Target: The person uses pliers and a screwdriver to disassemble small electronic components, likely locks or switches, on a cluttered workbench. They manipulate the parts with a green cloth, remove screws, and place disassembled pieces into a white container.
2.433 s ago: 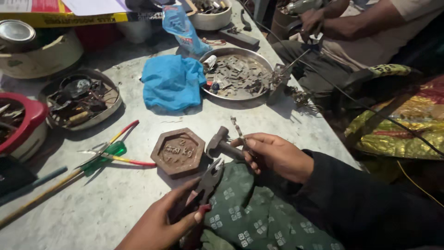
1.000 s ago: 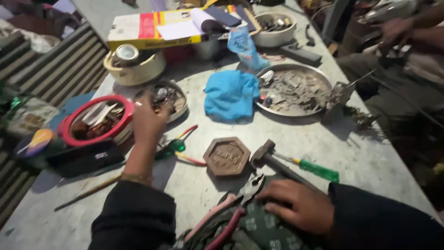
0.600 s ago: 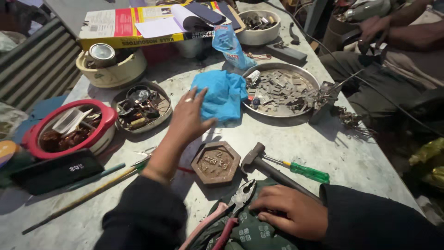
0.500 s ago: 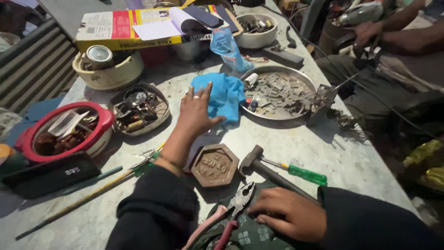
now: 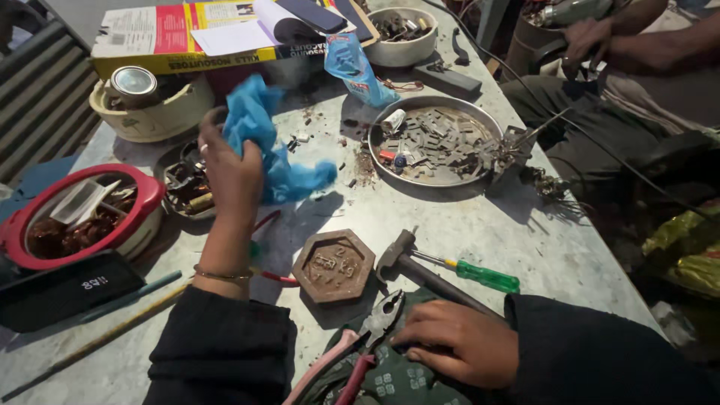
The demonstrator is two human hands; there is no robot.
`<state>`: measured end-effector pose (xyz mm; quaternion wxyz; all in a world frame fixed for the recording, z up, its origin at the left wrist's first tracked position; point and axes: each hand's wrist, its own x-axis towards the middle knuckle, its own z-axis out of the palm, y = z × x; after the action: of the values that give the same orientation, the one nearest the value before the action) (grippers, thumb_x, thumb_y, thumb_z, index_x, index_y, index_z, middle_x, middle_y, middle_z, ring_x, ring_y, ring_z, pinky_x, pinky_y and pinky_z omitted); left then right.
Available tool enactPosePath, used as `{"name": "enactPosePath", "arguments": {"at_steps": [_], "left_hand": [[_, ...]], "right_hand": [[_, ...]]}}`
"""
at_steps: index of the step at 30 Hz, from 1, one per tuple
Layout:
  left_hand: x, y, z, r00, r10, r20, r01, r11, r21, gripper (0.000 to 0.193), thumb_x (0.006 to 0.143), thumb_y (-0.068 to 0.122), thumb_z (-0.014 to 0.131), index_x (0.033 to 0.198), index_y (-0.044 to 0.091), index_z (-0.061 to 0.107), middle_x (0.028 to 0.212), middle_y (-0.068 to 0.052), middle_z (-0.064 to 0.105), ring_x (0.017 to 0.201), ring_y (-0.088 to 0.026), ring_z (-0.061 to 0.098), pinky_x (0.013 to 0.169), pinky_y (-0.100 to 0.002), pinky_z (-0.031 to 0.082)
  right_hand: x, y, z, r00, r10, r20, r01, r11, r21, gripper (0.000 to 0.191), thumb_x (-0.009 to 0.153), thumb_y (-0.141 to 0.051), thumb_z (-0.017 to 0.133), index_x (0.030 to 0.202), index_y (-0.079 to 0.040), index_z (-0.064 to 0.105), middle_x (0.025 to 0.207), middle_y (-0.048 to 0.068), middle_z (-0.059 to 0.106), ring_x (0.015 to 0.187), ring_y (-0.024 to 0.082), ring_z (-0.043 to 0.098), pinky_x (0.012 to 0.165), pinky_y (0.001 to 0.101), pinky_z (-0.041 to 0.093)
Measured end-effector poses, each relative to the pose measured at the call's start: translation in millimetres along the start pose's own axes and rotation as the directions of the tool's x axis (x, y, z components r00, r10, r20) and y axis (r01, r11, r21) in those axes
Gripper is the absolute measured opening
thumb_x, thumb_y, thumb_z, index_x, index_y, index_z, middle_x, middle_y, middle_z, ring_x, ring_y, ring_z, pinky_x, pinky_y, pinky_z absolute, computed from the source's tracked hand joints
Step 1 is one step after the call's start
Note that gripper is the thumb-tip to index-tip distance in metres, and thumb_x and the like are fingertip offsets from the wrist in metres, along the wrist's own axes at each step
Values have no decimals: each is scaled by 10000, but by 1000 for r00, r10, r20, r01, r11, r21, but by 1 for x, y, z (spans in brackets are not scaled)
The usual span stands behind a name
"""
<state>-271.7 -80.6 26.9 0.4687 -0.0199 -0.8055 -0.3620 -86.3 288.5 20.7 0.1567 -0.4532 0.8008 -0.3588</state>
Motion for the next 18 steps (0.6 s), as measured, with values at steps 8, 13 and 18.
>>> {"name": "enactPosePath", "arguments": {"at_steps": [8, 13, 18], "left_hand": [[14, 67, -34, 904, -206, 374, 58, 927, 370, 386, 841, 162, 633, 1210, 191, 738, 1268, -208, 620, 1060, -414, 654, 926, -497, 517], [15, 52, -42, 666, -422, 615, -6, 821, 570, 384, 816, 231, 686, 1176, 111, 748, 1170, -224, 715, 1078, -406, 686, 974, -478, 526], [-20, 14, 17, 408, -403, 819, -258, 810, 527, 350, 749, 142, 679, 1080, 103, 785, 1150, -218, 717, 1078, -375, 695, 952, -449, 554]], "right_hand": [[2, -2, -3, 1000, -19, 25, 20, 999, -40, 261, 1011, -231, 617, 1225, -106, 701, 1057, 84, 646, 1038, 283, 626, 884, 397, 501], [0, -1, 1, 996, -76, -35, 74, 995, -64, 249, 1006, -236, 635, 1213, -116, 705, 1084, 83, 653, 1058, 284, 631, 875, 393, 511], [0, 0, 2, 1000, -1, 3, 1, 998, -69, 257, 996, -243, 637, 1212, -125, 713, 1043, 85, 644, 1036, 284, 625, 863, 402, 502]]}}
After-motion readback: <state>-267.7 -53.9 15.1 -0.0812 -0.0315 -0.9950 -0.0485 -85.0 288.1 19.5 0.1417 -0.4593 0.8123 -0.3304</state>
